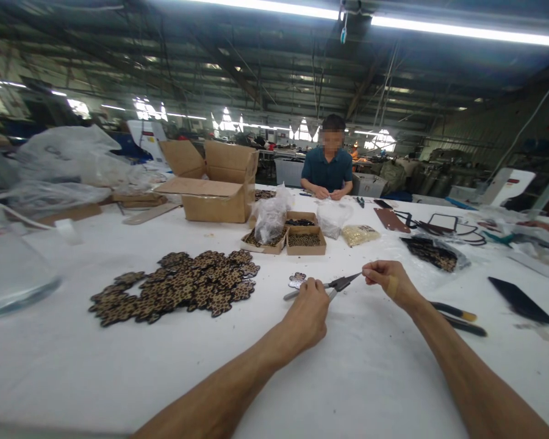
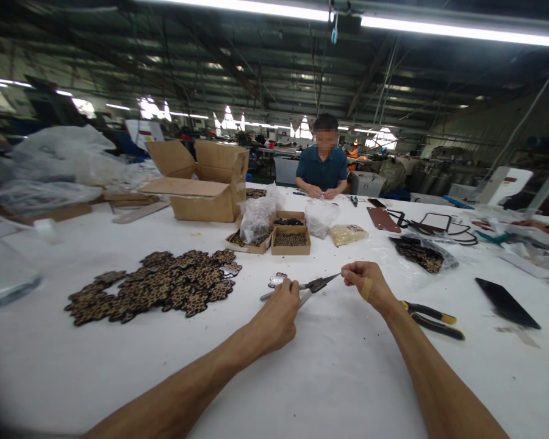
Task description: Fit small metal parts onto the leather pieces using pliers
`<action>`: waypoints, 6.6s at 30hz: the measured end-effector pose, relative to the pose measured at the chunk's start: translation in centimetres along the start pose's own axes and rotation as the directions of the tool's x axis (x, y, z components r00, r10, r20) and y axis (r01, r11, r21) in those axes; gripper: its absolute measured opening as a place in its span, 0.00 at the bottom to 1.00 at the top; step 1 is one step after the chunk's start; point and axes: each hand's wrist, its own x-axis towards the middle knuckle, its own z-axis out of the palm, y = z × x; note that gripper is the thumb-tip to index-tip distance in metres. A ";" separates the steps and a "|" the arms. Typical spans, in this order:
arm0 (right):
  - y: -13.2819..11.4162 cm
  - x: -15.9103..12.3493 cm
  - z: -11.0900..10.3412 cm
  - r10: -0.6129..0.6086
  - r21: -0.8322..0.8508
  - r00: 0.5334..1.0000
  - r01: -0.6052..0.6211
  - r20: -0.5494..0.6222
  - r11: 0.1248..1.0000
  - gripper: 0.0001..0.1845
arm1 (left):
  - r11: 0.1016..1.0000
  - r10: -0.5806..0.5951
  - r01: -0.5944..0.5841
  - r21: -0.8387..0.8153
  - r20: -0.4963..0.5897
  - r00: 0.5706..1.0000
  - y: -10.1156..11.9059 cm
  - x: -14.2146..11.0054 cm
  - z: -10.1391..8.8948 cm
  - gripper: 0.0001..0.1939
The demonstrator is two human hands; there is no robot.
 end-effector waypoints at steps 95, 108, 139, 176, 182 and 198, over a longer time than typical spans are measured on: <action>-1.5 -1.1 -0.8 -0.200 0.216 0.978 0.207 -0.054 0.954 0.14 | 1.000 0.002 -0.006 -0.014 -0.308 0.951 0.0 0.0 2.8 0.41; -2.0 -1.2 -0.8 -0.182 0.249 0.983 0.185 -0.037 0.951 0.12 | 1.000 0.013 -0.014 0.000 -0.357 0.934 0.1 -0.1 2.5 0.44; -1.1 -1.1 -0.9 -0.129 0.143 0.992 0.126 0.009 0.982 0.19 | 1.000 -0.015 0.008 -0.024 -0.331 0.944 0.0 0.5 3.2 0.42; -0.2 -1.0 -0.9 -0.009 0.396 0.990 -0.048 0.139 0.917 0.19 | 1.000 -0.003 -0.007 -0.028 -0.347 0.938 0.0 0.5 3.6 0.41; -0.2 -1.0 -0.7 -0.014 0.397 0.994 -0.030 0.107 0.917 0.19 | 1.000 -0.027 0.028 -0.004 -0.350 0.936 0.1 0.4 3.5 0.39; -1.3 -1.1 -1.4 -0.021 0.283 0.996 -0.003 0.084 0.959 0.22 | 0.982 0.065 0.040 0.187 -0.526 0.848 0.1 0.3 3.4 0.35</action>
